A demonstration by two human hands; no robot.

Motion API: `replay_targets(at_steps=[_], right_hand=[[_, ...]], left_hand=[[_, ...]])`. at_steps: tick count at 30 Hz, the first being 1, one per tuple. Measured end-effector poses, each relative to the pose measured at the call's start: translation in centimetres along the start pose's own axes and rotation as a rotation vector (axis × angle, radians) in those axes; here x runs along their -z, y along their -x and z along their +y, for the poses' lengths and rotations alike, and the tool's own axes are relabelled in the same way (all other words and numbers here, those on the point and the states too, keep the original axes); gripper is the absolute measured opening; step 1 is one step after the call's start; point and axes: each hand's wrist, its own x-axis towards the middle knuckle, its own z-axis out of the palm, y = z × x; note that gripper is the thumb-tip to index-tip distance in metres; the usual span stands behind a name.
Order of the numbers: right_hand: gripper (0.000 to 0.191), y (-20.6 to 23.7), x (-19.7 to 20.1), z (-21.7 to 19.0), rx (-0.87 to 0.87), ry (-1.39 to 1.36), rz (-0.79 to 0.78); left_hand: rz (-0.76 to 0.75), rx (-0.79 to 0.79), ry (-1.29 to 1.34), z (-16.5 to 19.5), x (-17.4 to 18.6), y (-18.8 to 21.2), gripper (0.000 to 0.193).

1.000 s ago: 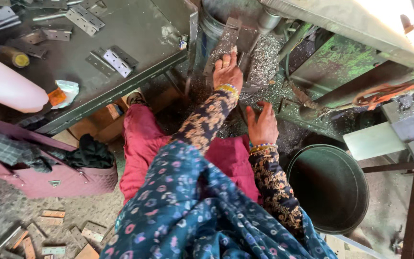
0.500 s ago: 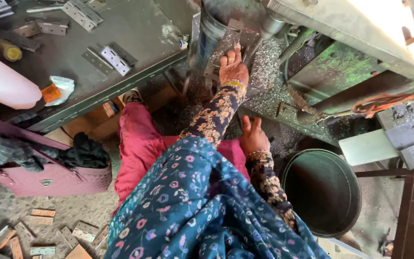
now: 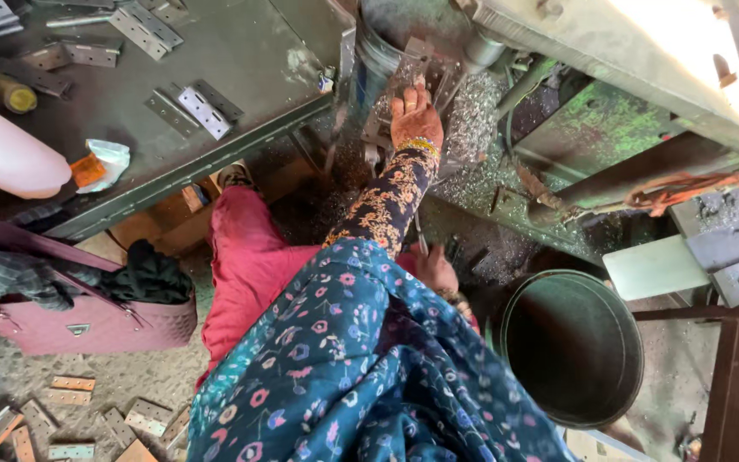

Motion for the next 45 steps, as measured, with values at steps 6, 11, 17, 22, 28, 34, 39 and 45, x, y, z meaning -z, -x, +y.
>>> replay_targets(at_steps=[6,11,17,22,28,34,39,45], right_hand=[[0.047,0.4,0.1,-0.8,0.075,0.122,0.039],[0.044,-0.6,1.3,0.7,0.275,0.309,0.108],[0.040,0.1,-3.2,1.2,0.063,0.028,0.109],[0.037,1.3,0.3,-0.3,0.248,-0.002,0.313],[0.048,3.7,12.2,-9.1,0.599,-0.287,0.794],[0.056,4.7,16.1,-13.4,0.596,-0.180,0.799],[0.055,4.4,15.3,-12.3,0.567,-0.250,0.743],[0.046,4.0,14.6,-11.9,0.500,-0.268,0.699]], left_hand=[[-0.201,-0.050,0.034,-0.5,0.7,0.2,0.036],[-0.132,-0.002,-0.033,0.1,1.9,-1.1,0.043],[-0.073,0.020,-0.084,0.9,2.6,-1.4,0.040],[0.074,-0.089,0.217,-5.2,4.3,1.1,0.023],[0.272,0.292,-0.341,-23.6,7.3,3.3,0.040],[0.096,0.621,-0.195,-31.8,6.6,1.6,0.039],[-0.033,0.589,-0.003,-30.5,7.0,1.3,0.052],[0.053,0.868,-0.083,-31.5,8.3,0.8,0.023]])
